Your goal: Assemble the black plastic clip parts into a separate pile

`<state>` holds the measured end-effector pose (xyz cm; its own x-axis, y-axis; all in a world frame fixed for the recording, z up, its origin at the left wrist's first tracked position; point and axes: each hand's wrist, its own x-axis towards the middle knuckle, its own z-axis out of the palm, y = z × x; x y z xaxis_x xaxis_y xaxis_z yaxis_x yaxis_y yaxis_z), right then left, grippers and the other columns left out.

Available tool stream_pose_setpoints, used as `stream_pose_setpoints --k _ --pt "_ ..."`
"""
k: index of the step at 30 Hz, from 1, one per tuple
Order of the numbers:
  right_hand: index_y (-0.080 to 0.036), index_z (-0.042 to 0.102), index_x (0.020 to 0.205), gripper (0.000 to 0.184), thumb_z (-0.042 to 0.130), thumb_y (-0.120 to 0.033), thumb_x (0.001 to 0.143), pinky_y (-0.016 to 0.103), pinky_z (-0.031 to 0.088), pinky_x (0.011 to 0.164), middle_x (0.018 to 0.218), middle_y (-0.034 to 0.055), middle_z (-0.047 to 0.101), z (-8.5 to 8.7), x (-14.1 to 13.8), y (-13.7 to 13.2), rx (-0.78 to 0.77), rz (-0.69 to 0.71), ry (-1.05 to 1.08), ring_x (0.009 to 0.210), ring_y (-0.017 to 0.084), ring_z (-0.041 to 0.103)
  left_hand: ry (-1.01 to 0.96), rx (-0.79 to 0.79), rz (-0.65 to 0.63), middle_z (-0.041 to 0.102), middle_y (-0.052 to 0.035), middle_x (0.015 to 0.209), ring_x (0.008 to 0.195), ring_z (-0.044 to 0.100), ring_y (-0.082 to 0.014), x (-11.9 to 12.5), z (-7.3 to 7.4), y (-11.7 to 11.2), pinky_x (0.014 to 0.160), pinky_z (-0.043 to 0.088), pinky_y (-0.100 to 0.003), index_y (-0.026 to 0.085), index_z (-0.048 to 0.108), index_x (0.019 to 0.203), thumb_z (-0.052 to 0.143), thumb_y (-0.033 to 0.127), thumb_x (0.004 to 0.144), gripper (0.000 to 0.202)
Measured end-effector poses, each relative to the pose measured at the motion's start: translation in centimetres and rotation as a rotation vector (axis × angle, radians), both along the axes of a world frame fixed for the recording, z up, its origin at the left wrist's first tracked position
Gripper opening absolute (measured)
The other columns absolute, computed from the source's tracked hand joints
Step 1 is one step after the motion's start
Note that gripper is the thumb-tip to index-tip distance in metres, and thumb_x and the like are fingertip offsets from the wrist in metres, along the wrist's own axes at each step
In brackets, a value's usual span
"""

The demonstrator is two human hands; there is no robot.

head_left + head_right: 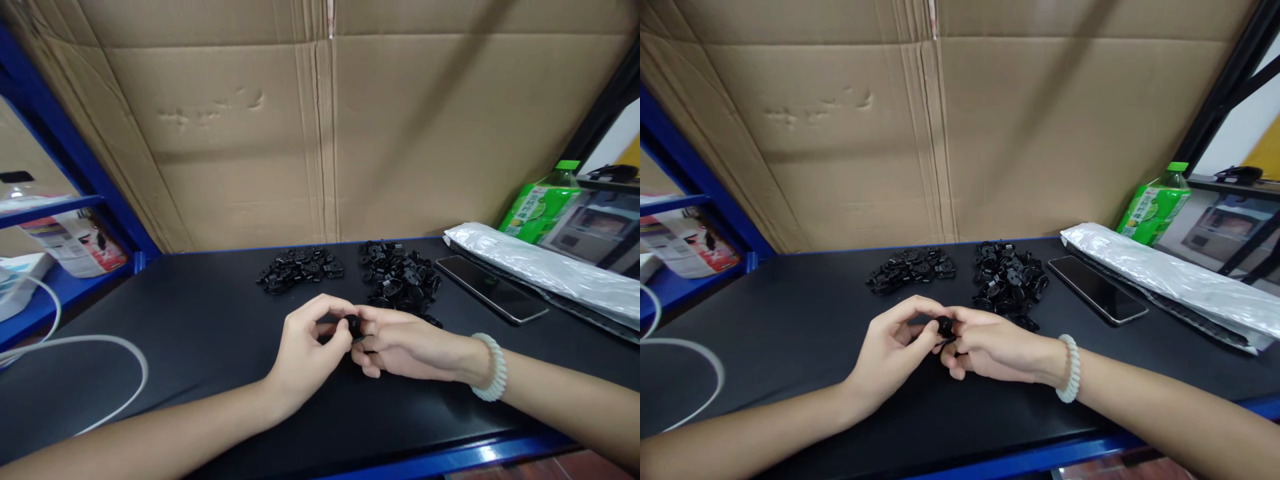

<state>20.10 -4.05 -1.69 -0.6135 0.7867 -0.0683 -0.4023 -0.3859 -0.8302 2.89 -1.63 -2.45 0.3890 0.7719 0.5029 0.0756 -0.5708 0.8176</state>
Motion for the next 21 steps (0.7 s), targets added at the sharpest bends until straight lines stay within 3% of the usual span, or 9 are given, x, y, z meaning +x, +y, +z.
stream_pose_setpoints --k 4,7,11,14,17,21 --pt "-0.018 0.051 0.115 0.037 0.065 -0.020 0.081 0.028 0.041 0.069 0.099 0.0045 0.054 0.5 0.1 -0.3 0.088 -0.074 -0.064 0.075 0.011 0.053 0.017 0.183 0.032 0.064 -0.0036 0.084 0.077 0.065 -0.0152 0.0 0.0 0.0 0.069 0.058 -0.026 0.016 0.066 0.088 0.057 0.003 0.078 0.019" --pt "-0.020 0.043 0.127 0.052 0.066 -0.018 0.080 0.027 0.042 0.069 0.109 0.0055 0.052 0.4 0.1 -0.6 0.240 -0.149 -0.235 0.075 0.009 0.050 0.029 0.229 0.033 0.064 -0.0038 0.084 0.076 0.065 -0.0151 0.0 0.1 -0.3 0.069 0.057 -0.025 0.015 0.067 0.088 0.058 0.002 0.078 0.019" --pt "-0.021 0.041 0.127 0.057 0.064 -0.011 0.076 0.028 0.046 0.076 0.109 0.0048 0.054 0.1 0.3 -0.3 0.341 -0.220 -0.368 0.091 0.013 0.054 0.002 0.156 0.032 0.064 -0.0032 0.085 0.076 0.065 -0.0145 -0.1 0.2 -0.3 0.070 0.056 -0.025 0.017 0.067 0.089 0.058 0.005 0.082 0.016" --pt "-0.021 0.044 0.124 0.057 0.064 -0.010 0.072 0.033 0.050 0.082 0.103 0.0036 0.058 -0.1 0.5 0.1 0.416 -0.309 -0.398 0.090 0.014 0.059 -0.046 0.077 0.041 0.063 -0.0025 0.084 0.078 0.063 -0.0137 -0.3 0.4 -0.1 0.070 0.055 -0.023 0.018 0.069 0.089 0.058 0.008 0.084 0.015" --pt "-0.019 0.051 0.120 0.045 0.060 -0.012 0.077 0.036 0.053 0.085 0.104 0.0062 0.063 -0.1 0.7 0.3 0.531 -0.413 -0.489 0.089 0.016 0.064 -0.124 -0.041 0.048 0.061 -0.0024 0.084 0.080 0.062 -0.0143 -0.4 0.7 0.3 0.073 0.056 -0.024 0.018 0.071 0.091 0.060 0.011 0.083 0.015" --pt "-0.020 0.060 0.116 0.032 0.052 -0.015 0.086 0.035 0.054 0.085 0.106 0.0066 0.069 0.1 1.0 0.0 0.764 -0.444 -0.677 0.088 0.017 0.067 -0.239 -0.197 0.033 0.060 -0.0024 0.083 0.078 0.061 -0.0151 -0.4 0.9 0.8 0.073 0.057 -0.027 0.017 0.070 0.089 0.062 0.014 0.081 0.012"
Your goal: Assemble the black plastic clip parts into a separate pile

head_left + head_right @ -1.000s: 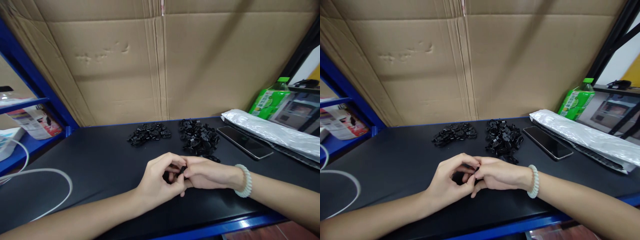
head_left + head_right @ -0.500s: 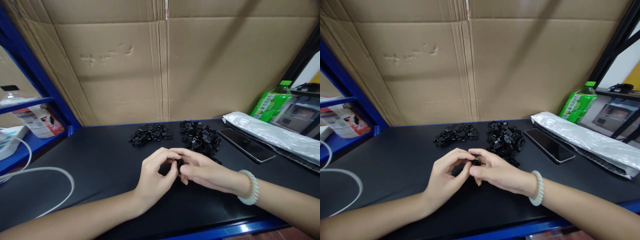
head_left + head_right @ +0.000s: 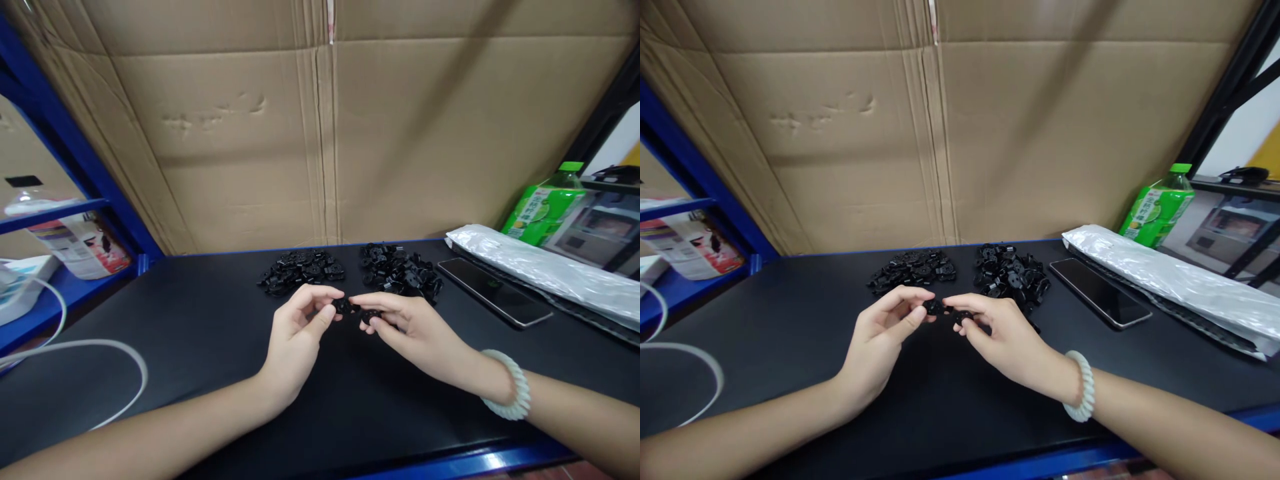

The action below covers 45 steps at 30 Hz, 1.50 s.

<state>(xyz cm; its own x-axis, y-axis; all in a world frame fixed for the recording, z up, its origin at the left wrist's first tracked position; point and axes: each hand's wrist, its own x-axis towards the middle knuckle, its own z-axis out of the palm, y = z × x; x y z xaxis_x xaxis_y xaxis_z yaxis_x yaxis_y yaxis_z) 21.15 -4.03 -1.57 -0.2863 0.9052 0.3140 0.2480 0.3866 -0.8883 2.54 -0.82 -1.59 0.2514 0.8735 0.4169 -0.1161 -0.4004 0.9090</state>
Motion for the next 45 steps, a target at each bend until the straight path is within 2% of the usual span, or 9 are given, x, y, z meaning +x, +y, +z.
stream_pose_setpoints --k 5,10,13,20,23,28,34,38,45 --pt "-0.022 0.063 0.111 0.025 0.057 -0.020 0.087 0.029 0.054 0.077 0.097 0.0042 0.072 0.7 0.7 -0.1 0.215 -0.079 -0.238 0.085 0.017 0.068 0.065 0.125 -0.028 0.059 -0.0039 0.086 0.079 0.060 -0.0160 0.0 0.0 -0.1 0.073 0.056 -0.028 0.017 0.070 0.092 0.060 0.014 0.084 0.013" --pt "-0.022 0.065 0.107 0.023 0.047 -0.017 0.092 0.036 0.049 0.082 0.097 0.0066 0.070 2.4 2.7 1.9 0.692 -0.266 -0.527 0.088 0.020 0.062 0.318 0.387 -0.115 0.062 -0.0068 0.096 0.085 0.061 -0.0166 0.1 -0.4 -0.7 0.078 0.053 -0.030 0.017 0.066 0.106 0.054 0.006 0.085 0.026" --pt "-0.019 0.065 0.109 0.026 0.044 -0.017 0.094 0.040 0.048 0.082 0.096 0.0094 0.070 3.4 4.7 4.0 0.829 -0.341 -0.689 0.090 0.023 0.057 0.437 0.450 -0.152 0.062 -0.0076 0.098 0.088 0.060 -0.0167 0.3 -0.4 -0.9 0.081 0.052 -0.030 0.015 0.065 0.106 0.052 0.002 0.082 0.030" --pt "-0.016 0.070 0.103 0.028 0.044 -0.017 0.093 0.046 0.046 0.084 0.106 0.0120 0.068 3.1 8.2 7.0 0.772 -0.378 -0.959 0.098 0.028 0.053 0.755 0.784 -0.011 0.065 -0.0086 0.104 0.099 0.059 -0.0189 -0.6 -0.2 1.2 0.090 0.049 -0.032 0.015 0.062 0.106 0.050 0.008 0.085 0.025" --pt "-0.016 0.066 0.110 0.030 0.041 -0.019 0.094 0.046 0.047 0.084 0.109 0.0126 0.066 2.7 8.5 7.0 0.740 -0.388 -0.922 0.102 0.028 0.054 0.994 0.989 0.158 0.065 -0.0105 0.114 0.112 0.055 -0.0252 -1.5 -0.1 3.5 0.103 0.041 -0.045 0.016 0.061 0.111 0.049 0.011 0.087 0.028" --pt "-0.017 0.065 0.108 0.028 0.042 -0.017 0.093 0.047 0.046 0.088 0.110 0.0119 0.065 3.2 7.3 5.6 0.771 -0.424 -0.824 0.104 0.028 0.053 1.142 0.995 0.281 0.063 -0.0170 0.121 0.122 0.049 -0.0342 -2.6 -0.3 6.5 0.106 0.028 -0.061 0.011 0.061 0.113 0.049 0.010 0.089 0.028" --pt "-0.020 0.064 0.096 0.021 0.047 -0.011 0.090 0.039 0.047 0.086 0.096 0.0076 0.066 3.4 3.8 2.4 0.754 -0.400 -0.512 0.094 0.022 0.058 1.239 1.030 0.245 0.069 -0.0126 0.098 0.105 0.059 -0.0272 -2.6 -0.3 6.9 0.104 0.036 -0.051 0.012 0.067 0.091 0.046 0.006 0.090 0.022" --pt "-0.021 0.064 0.096 0.021 0.047 -0.010 0.089 0.038 0.047 0.084 0.094 0.0068 0.065 2.6 1.5 0.9 0.683 -0.257 -0.416 0.093 0.021 0.057 1.256 1.012 0.218 0.067 -0.0131 0.089 0.087 0.061 -0.0256 -2.5 -0.5 6.9 0.082 0.051 -0.042 0.010 0.066 0.090 0.047 0.008 0.091 0.018" --pt "-0.020 0.064 0.097 0.022 0.047 -0.008 0.089 0.036 0.044 0.084 0.093 0.0060 0.064 1.6 -0.2 -0.3 0.520 -0.072 -0.356 0.092 0.019 0.056 1.175 0.960 0.182 0.068 -0.0115 0.094 0.096 0.058 -0.0245 -2.7 -0.6 7.4 0.085 0.051 -0.037 0.010 0.062 0.101 0.049 0.004 0.088 0.020"
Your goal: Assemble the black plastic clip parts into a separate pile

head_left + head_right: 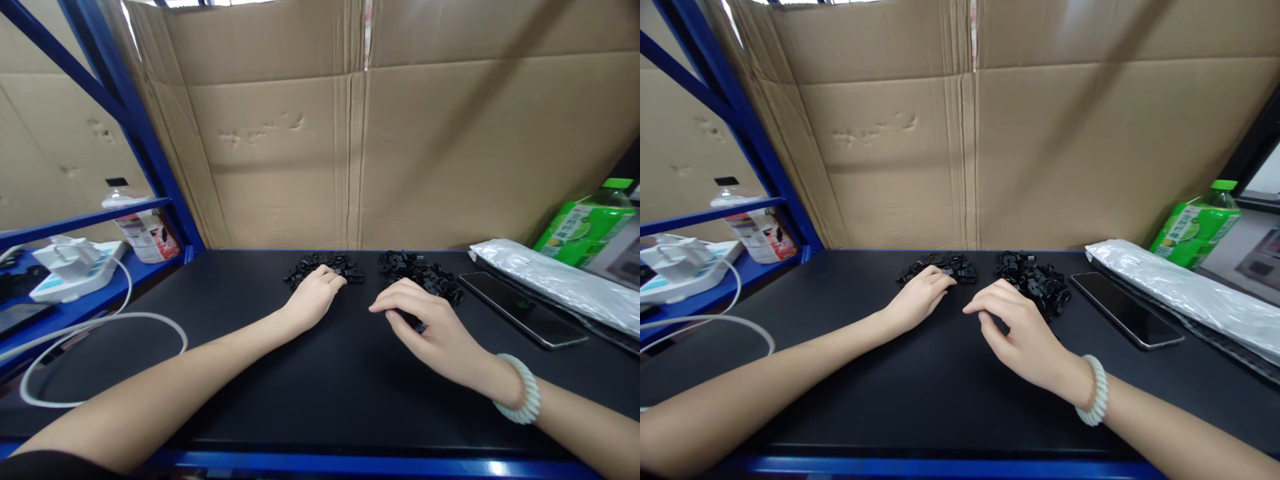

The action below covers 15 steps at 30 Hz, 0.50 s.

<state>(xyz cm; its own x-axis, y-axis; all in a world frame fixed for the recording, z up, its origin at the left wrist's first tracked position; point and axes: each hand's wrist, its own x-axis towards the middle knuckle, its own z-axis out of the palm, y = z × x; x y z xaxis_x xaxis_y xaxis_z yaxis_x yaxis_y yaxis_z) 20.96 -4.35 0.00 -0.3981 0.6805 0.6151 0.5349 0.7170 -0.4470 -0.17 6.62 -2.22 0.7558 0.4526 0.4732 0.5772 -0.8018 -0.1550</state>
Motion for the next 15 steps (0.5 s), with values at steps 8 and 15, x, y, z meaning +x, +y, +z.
stream_pose_setpoints --k 8,15 --pt "-0.020 0.064 0.098 0.023 0.046 -0.009 0.089 0.032 0.045 0.083 0.094 0.0044 0.064 -0.4 -0.5 -0.4 -0.152 0.009 0.043 0.089 0.016 0.059 -0.030 -0.085 -0.068 0.068 -0.0120 0.100 0.094 0.062 -0.0224 -0.4 -0.1 0.2 0.082 0.053 -0.034 0.012 0.056 0.115 0.048 0.010 0.090 0.026" --pt "-0.019 0.065 0.098 0.025 0.046 -0.006 0.087 0.029 0.047 0.081 0.095 0.0041 0.064 -1.0 -0.3 -0.1 -0.200 0.033 0.009 0.088 0.015 0.060 0.101 -0.194 -0.181 0.069 -0.0106 0.099 0.093 0.065 -0.0228 -1.4 1.7 0.1 0.084 0.051 -0.033 0.014 0.064 0.104 0.056 0.009 0.086 0.021"
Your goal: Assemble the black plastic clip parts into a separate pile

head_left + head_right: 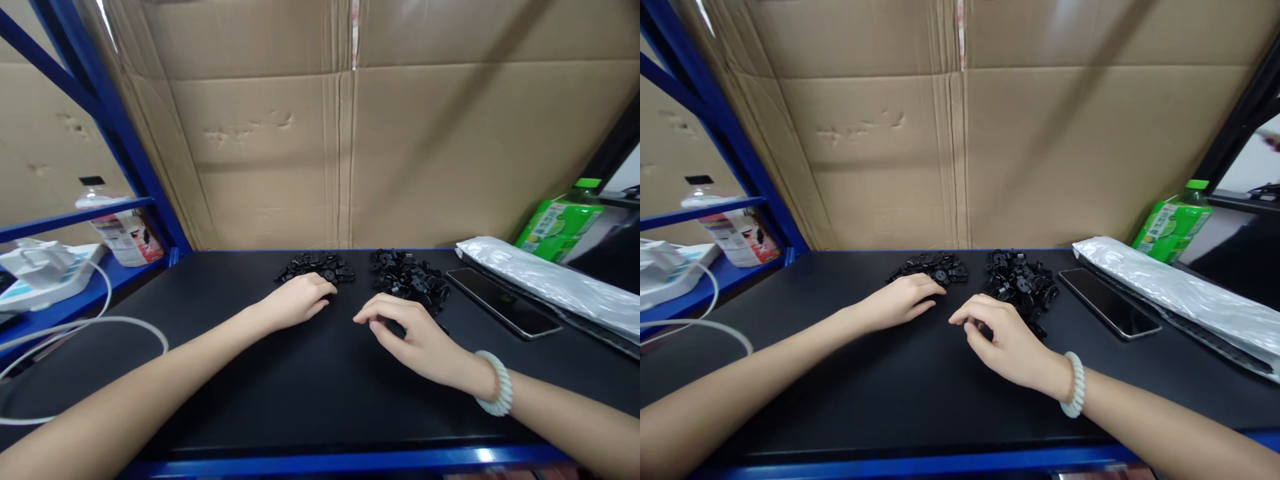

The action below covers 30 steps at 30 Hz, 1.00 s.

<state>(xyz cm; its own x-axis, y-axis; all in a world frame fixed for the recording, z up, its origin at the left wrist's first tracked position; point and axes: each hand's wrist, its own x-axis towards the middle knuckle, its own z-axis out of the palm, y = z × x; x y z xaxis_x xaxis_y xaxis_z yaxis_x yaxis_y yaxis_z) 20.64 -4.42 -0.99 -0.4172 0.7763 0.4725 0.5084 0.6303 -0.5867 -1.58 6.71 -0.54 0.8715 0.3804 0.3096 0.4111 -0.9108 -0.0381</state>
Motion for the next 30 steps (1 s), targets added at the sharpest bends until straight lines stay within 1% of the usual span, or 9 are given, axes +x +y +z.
stream_pose_setpoints --k 2,5,10,14,18,22,26,28,30 --pt "-0.018 0.065 0.098 0.025 0.047 -0.006 0.087 0.028 0.047 0.080 0.096 0.0041 0.064 -0.1 0.1 0.1 0.011 0.003 -0.013 0.088 0.015 0.060 0.019 -0.027 -0.025 0.070 -0.0094 0.098 0.092 0.065 -0.0211 -0.3 0.3 0.3 0.085 0.051 -0.031 0.014 0.067 0.099 0.053 0.004 0.085 0.022" --pt "-0.018 0.065 0.097 0.025 0.047 -0.005 0.085 0.029 0.047 0.080 0.095 0.0038 0.065 -0.2 0.2 0.3 0.003 -0.007 -0.013 0.087 0.015 0.060 0.008 -0.053 -0.020 0.070 -0.0109 0.097 0.092 0.064 -0.0216 -0.5 0.3 0.6 0.084 0.050 -0.032 0.013 0.067 0.099 0.050 0.000 0.084 0.025" --pt "-0.018 0.065 0.095 0.024 0.046 -0.008 0.086 0.029 0.050 0.075 0.093 0.0044 0.065 -0.5 0.3 0.6 -0.101 -0.027 0.033 0.085 0.016 0.061 -0.008 -0.119 -0.019 0.070 -0.0072 0.092 0.088 0.063 -0.0197 -0.1 0.4 0.4 0.082 0.050 -0.030 0.014 0.065 0.102 0.057 0.002 0.081 0.026" --pt "-0.018 0.065 0.096 0.023 0.047 -0.011 0.086 0.031 0.051 0.076 0.094 0.0052 0.065 -0.6 0.4 0.8 -0.169 -0.025 0.079 0.087 0.017 0.061 0.000 -0.164 -0.042 0.069 -0.0089 0.100 0.097 0.061 -0.0217 -0.1 0.7 0.0 0.089 0.048 -0.032 0.014 0.066 0.103 0.060 0.007 0.082 0.023" --pt "-0.019 0.065 0.095 0.022 0.047 -0.012 0.086 0.031 0.051 0.076 0.093 0.0047 0.064 -0.6 0.4 0.7 -0.195 -0.014 0.086 0.087 0.017 0.061 0.013 -0.210 -0.062 0.070 -0.0109 0.102 0.098 0.063 -0.0243 -0.4 1.0 0.0 0.090 0.048 -0.036 0.014 0.068 0.099 0.058 0.004 0.081 0.023" --pt "-0.020 0.065 0.094 0.020 0.048 -0.013 0.086 0.032 0.050 0.077 0.093 0.0044 0.064 -0.8 0.4 0.8 -0.223 -0.007 0.098 0.088 0.017 0.060 -0.055 -0.265 -0.076 0.072 -0.0091 0.096 0.093 0.066 -0.0233 -0.6 1.0 0.1 0.087 0.050 -0.035 0.015 0.071 0.091 0.057 0.001 0.079 0.023" --pt "-0.020 0.060 0.103 0.019 0.052 -0.018 0.086 0.031 0.053 0.067 0.091 0.0038 0.060 -1.3 0.4 1.2 -0.429 0.039 0.258 0.076 0.015 0.059 -0.257 -0.328 -0.079 0.071 -0.0084 0.097 0.093 0.065 -0.0213 0.2 0.9 -0.9 0.084 0.053 -0.033 0.015 0.069 0.096 0.062 0.010 0.081 0.017" --pt "-0.020 0.053 0.111 0.028 0.057 -0.020 0.084 0.033 0.054 0.065 0.092 0.0035 0.059 -1.4 0.4 1.3 -0.606 0.080 0.411 0.073 0.015 0.060 -0.380 -0.378 -0.082 0.069 -0.0092 0.101 0.094 0.065 -0.0190 0.9 0.8 -1.9 0.080 0.056 -0.029 0.014 0.067 0.101 0.062 0.017 0.084 0.018" --pt "-0.020 0.047 0.118 0.037 0.061 -0.021 0.083 0.036 0.055 0.072 0.096 0.0048 0.060 -1.3 0.3 1.3 -0.776 0.131 0.573 0.079 0.016 0.062 -0.479 -0.428 -0.088 0.066 -0.0100 0.105 0.096 0.065 -0.0171 1.7 0.5 -3.2 0.079 0.058 -0.027 0.013 0.064 0.105 0.060 0.020 0.086 0.020"
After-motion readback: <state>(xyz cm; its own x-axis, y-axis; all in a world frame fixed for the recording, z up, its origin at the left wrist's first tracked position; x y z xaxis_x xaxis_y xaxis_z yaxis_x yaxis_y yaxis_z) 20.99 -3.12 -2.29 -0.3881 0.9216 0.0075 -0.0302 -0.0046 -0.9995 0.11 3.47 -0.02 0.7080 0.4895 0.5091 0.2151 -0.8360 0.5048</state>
